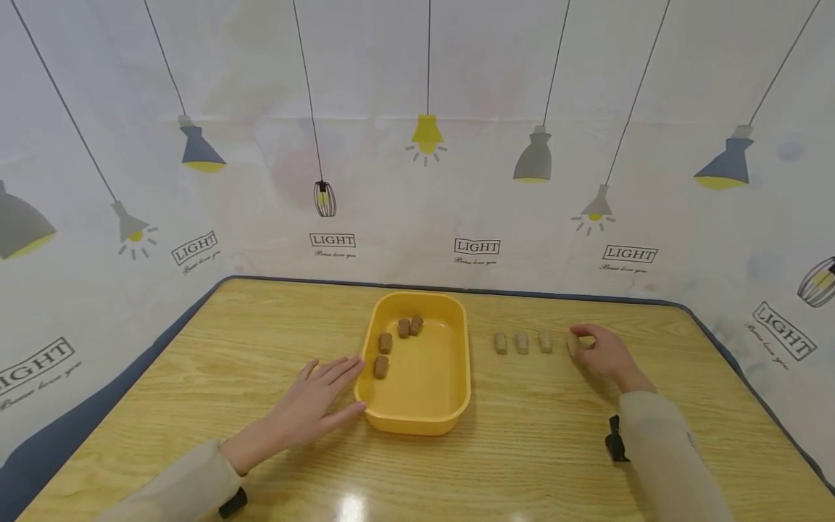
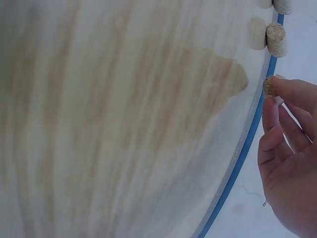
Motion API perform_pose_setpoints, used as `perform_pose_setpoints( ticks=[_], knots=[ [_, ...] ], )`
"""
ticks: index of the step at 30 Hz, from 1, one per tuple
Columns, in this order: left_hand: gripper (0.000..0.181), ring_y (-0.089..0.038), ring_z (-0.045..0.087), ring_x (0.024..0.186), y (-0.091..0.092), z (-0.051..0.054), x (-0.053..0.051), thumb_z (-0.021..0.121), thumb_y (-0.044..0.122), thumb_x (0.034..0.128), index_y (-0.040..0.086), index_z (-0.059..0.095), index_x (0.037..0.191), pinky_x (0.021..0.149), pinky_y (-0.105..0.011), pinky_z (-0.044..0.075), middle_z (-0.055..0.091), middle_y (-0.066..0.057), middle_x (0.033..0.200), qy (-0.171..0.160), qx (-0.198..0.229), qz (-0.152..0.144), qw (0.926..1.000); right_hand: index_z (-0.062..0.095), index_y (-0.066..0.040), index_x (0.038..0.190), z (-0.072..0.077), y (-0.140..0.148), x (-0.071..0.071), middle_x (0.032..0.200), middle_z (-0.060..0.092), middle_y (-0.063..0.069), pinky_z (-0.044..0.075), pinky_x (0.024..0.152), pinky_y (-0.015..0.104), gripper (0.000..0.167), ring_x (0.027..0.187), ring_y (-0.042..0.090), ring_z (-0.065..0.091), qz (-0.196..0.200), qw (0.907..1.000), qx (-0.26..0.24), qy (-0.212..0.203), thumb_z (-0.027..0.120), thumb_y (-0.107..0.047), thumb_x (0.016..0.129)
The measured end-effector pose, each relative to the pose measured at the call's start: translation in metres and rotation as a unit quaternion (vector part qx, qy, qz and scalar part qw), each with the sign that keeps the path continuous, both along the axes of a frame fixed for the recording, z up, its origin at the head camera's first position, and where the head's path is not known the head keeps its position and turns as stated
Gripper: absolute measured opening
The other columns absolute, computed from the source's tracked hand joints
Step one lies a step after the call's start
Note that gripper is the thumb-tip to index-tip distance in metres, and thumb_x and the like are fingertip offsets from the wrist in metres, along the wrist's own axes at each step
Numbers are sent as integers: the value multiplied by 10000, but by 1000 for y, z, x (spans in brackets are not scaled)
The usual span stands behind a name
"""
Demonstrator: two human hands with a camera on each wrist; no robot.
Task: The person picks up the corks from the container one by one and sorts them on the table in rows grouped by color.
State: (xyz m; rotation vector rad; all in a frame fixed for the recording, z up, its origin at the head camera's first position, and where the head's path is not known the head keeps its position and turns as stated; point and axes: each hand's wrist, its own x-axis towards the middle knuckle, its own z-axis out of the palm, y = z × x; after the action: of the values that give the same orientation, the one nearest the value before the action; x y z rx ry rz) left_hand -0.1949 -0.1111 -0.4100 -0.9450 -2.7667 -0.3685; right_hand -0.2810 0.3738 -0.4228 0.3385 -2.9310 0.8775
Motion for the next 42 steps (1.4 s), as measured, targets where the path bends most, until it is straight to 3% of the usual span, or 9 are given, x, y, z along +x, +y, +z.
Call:
perform_pose_setpoints(
  ticks=[6,23,28,33,42],
  knots=[
    [657,-253,304,1239,0,-1,0,343,545,890,90,347,1364,954,-561,162,339,-54,1377,19,-87,-23,10000,483,114,1160,-6,0,-3,1134,481,307,424,686,446,407,818,348,536,-41,9999,104,28,559,-24,785],
    [668,-248,299,1241,1,0,1,316,562,889,96,345,1366,956,-557,160,336,-50,1379,46,-152,10,9999,465,113,1174,-3,-3,-7,1143,464,315,435,650,423,430,799,332,543,9,9999,169,-22,586,-35,789],
    [671,-254,293,1244,1,0,0,307,562,891,93,337,1369,958,-557,156,325,-54,1384,14,-147,-11,9999,418,126,1214,9,-5,-4,1192,399,339,442,628,420,458,781,344,547,126,9999,25,-70,572,-100,846],
    [669,-269,303,1238,3,0,-1,318,554,893,80,344,1364,951,-565,166,333,-67,1379,50,-155,-69,9998,401,68,1264,29,-11,-4,1198,393,312,448,596,413,494,822,356,537,109,9999,9,-25,563,-181,869],
    [667,-263,312,1233,0,0,1,326,556,889,81,358,1358,948,-562,176,343,-63,1374,118,-173,-10,9998,440,-12,1265,65,-59,-21,1227,408,220,433,644,407,464,852,295,511,567,9982,-91,186,561,-233,876]
  ],
)
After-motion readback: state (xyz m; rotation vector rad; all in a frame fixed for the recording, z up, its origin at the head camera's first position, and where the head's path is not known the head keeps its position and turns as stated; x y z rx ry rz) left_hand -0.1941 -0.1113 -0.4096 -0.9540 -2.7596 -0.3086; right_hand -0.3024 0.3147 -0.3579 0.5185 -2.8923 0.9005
